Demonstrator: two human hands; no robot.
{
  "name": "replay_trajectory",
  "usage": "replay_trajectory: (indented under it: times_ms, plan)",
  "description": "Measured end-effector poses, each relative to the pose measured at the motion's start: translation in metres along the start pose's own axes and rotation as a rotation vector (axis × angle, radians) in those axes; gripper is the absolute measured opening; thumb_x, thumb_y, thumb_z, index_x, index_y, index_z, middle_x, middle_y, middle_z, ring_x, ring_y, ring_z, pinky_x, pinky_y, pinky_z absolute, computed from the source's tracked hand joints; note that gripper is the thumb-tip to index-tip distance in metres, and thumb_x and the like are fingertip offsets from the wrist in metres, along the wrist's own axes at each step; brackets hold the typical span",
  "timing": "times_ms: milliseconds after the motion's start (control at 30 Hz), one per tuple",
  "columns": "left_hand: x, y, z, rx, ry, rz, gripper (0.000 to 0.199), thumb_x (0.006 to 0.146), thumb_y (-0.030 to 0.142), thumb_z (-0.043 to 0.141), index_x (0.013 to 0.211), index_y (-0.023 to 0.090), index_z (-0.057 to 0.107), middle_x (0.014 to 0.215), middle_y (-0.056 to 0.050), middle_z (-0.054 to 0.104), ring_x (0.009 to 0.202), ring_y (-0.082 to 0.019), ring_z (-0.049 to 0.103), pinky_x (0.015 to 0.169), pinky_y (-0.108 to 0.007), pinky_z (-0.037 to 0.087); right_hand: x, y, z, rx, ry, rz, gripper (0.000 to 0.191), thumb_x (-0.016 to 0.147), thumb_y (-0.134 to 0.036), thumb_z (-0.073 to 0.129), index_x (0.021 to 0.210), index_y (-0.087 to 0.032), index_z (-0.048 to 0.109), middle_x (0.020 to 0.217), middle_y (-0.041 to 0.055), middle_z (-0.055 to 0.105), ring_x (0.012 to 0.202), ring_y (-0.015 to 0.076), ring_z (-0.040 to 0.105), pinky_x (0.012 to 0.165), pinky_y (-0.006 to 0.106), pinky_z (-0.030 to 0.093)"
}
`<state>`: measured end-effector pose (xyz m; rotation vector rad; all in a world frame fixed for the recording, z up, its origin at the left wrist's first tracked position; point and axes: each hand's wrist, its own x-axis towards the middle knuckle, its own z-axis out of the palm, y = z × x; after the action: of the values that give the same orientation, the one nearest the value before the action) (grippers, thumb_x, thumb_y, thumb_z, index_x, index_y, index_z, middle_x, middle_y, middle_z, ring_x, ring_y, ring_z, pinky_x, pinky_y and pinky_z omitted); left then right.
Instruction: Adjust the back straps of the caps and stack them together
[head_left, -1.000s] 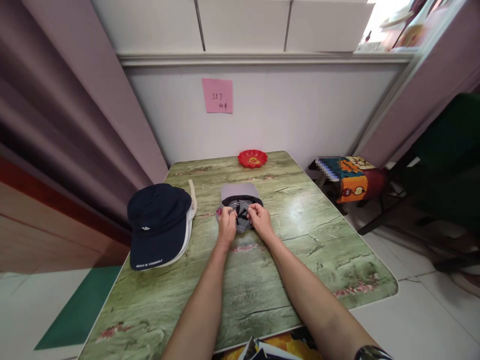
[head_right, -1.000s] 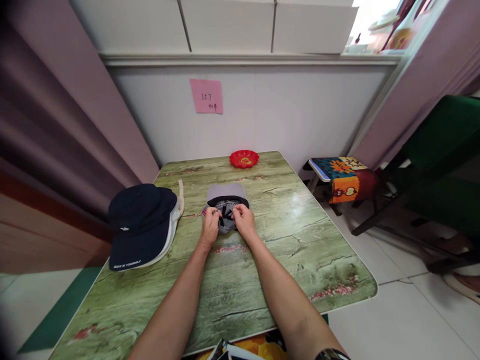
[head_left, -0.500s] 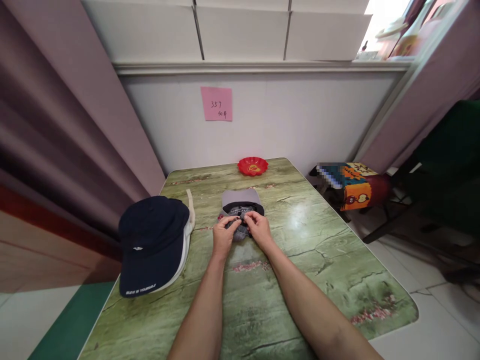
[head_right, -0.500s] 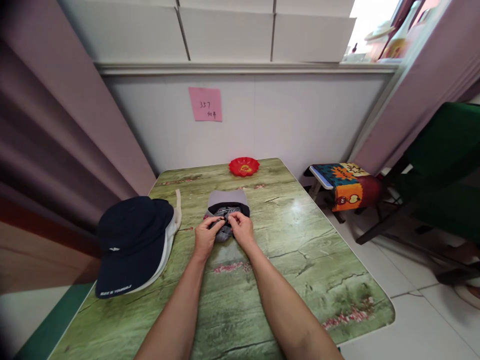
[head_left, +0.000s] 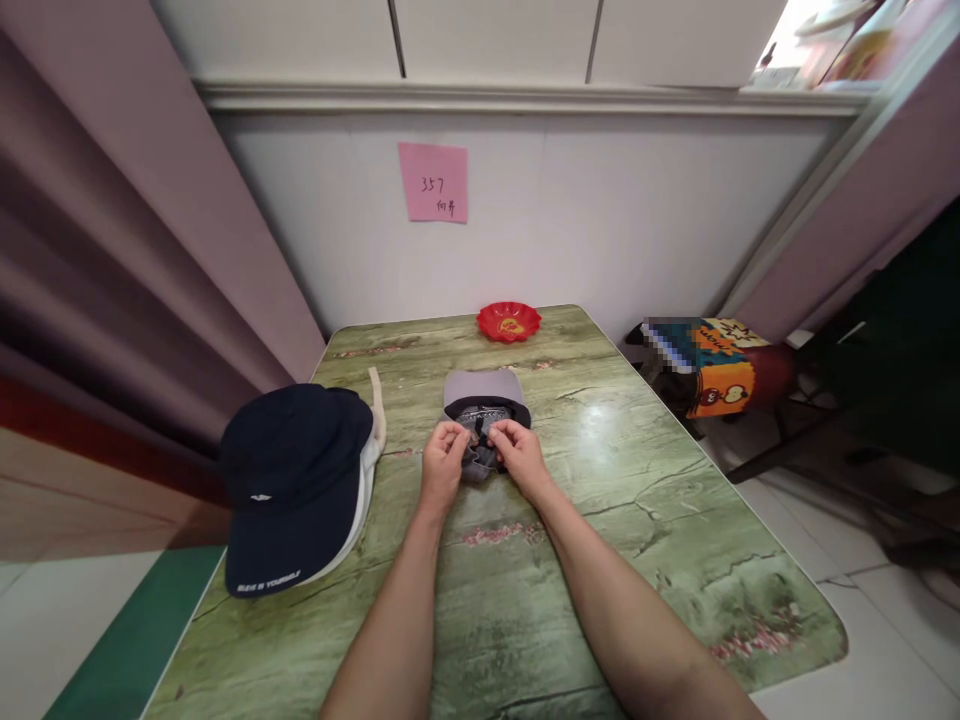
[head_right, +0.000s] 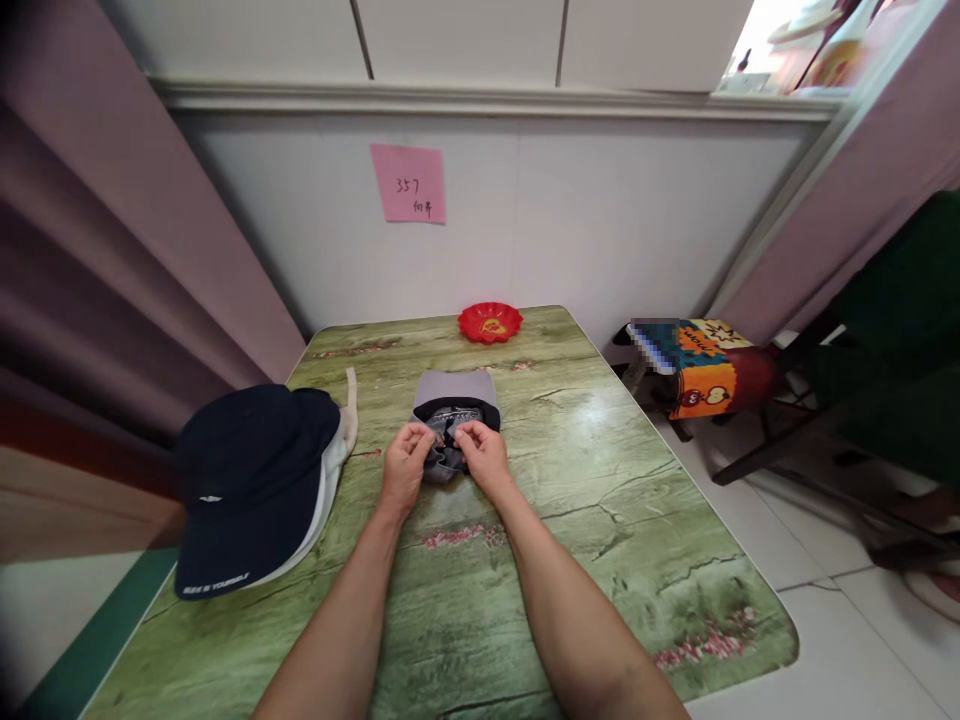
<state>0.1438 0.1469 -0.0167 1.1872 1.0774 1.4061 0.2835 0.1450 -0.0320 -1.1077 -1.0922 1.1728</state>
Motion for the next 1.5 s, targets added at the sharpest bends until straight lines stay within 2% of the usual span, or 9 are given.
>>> replay_trajectory:
  times_ms: [267, 433, 567, 867, 1033, 1200, 1367, 1433, 1500]
  plan:
    - [-0.004, 0.002, 0.002, 0.207, -0.098, 0.126, 0.017, 0.084, 0.035, 0.064, 0.081, 0.019, 0.06, 0.073, 0.0, 0.061, 0.069, -0.015, 0.059, 0.068, -0.025, 0.046, -0.004, -0.007, -0.003, 0.064, -0.103, 0.053, 0.031, 0.073, -0.046, 0.073, 0.076, -0.017, 0.062, 0.048, -0.0076, 0.045, 0.042, 0.0064, 0.035, 0.041, 0.02, 0.026]
    - [-0.008, 0.017, 0.003, 0.595, 0.016, 0.454, 0.021, 0.078, 0.033, 0.073, 0.095, 0.022, 0.069, 0.108, -0.008, 0.065, 0.106, -0.026, 0.059, 0.099, -0.041, 0.043, -0.003, -0.013, -0.002, 0.174, -0.022, 0.084, 0.031, 0.072, -0.046, 0.071, 0.073, -0.018, 0.058, 0.053, -0.0065, 0.049, 0.04, 0.0054, 0.036, 0.04, 0.02, 0.026]
    - [-0.012, 0.017, 0.004, 0.674, -0.052, 0.557, 0.028, 0.082, 0.028, 0.069, 0.11, 0.023, 0.069, 0.109, -0.01, 0.063, 0.106, -0.025, 0.06, 0.096, -0.04, 0.047, -0.003, -0.015, -0.002, 0.221, -0.016, 0.107, 0.033, 0.071, -0.047, 0.072, 0.074, -0.018, 0.057, 0.053, -0.0073, 0.048, 0.039, 0.0046, 0.032, 0.039, 0.02, 0.023]
    - [-0.014, 0.014, 0.005, 0.632, -0.073, 0.539, 0.022, 0.087, 0.026, 0.063, 0.107, 0.022, 0.07, 0.101, -0.008, 0.068, 0.09, -0.02, 0.063, 0.08, -0.032, 0.051, -0.005, -0.014, -0.004, 0.164, -0.074, 0.049, 0.034, 0.075, -0.049, 0.07, 0.078, -0.018, 0.058, 0.056, -0.0069, 0.049, 0.041, 0.0042, 0.03, 0.04, 0.019, 0.021]
    - [-0.009, 0.014, 0.003, 0.464, 0.047, 0.392, 0.021, 0.083, 0.03, 0.066, 0.101, 0.02, 0.071, 0.096, -0.006, 0.065, 0.069, -0.013, 0.057, 0.067, -0.028, 0.05, -0.005, -0.012, -0.002, 0.254, 0.012, 0.017, 0.03, 0.088, -0.05, 0.048, 0.096, -0.022, 0.05, 0.061, -0.0058, 0.058, 0.037, 0.0053, 0.032, 0.038, 0.019, 0.019]
    - [-0.005, 0.006, -0.003, 0.248, 0.067, 0.236, 0.03, 0.079, 0.033, 0.071, 0.106, 0.02, 0.07, 0.089, -0.004, 0.067, 0.072, -0.014, 0.059, 0.067, -0.026, 0.049, -0.004, -0.02, -0.002, 0.281, 0.069, -0.055, 0.022, 0.088, -0.044, 0.049, 0.086, -0.022, 0.046, 0.067, -0.0037, 0.063, 0.04, 0.0055, 0.037, 0.04, 0.018, 0.025]
    - [-0.006, 0.011, -0.006, 0.223, 0.037, 0.19, 0.031, 0.077, 0.035, 0.072, 0.104, 0.019, 0.071, 0.089, -0.004, 0.069, 0.069, -0.013, 0.059, 0.064, -0.024, 0.048, -0.001, -0.044, -0.027, 0.47, 0.021, 0.027, 0.03, 0.075, -0.045, 0.07, 0.088, -0.023, 0.055, 0.09, 0.0024, 0.066, 0.072, 0.0134, 0.06, 0.061, 0.026, 0.049]
    - [-0.006, 0.014, -0.006, 0.222, 0.024, 0.177, 0.03, 0.076, 0.034, 0.073, 0.102, 0.019, 0.071, 0.085, -0.003, 0.069, 0.066, -0.012, 0.058, 0.062, -0.023, 0.047, -0.001, -0.05, -0.04, 0.552, 0.009, 0.06, 0.034, 0.073, -0.051, 0.071, 0.089, -0.026, 0.054, 0.081, -0.0006, 0.061, 0.073, 0.0149, 0.06, 0.065, 0.03, 0.051]
    - [-0.006, 0.014, -0.006, 0.215, 0.002, 0.154, 0.03, 0.074, 0.033, 0.074, 0.099, 0.019, 0.071, 0.082, -0.002, 0.068, 0.066, -0.012, 0.057, 0.061, -0.023, 0.047, -0.001, -0.051, -0.05, 0.607, 0.015, 0.073, 0.035, 0.073, -0.054, 0.071, 0.088, -0.028, 0.052, 0.068, -0.0045, 0.051, 0.06, 0.0126, 0.052, 0.058, 0.027, 0.048]
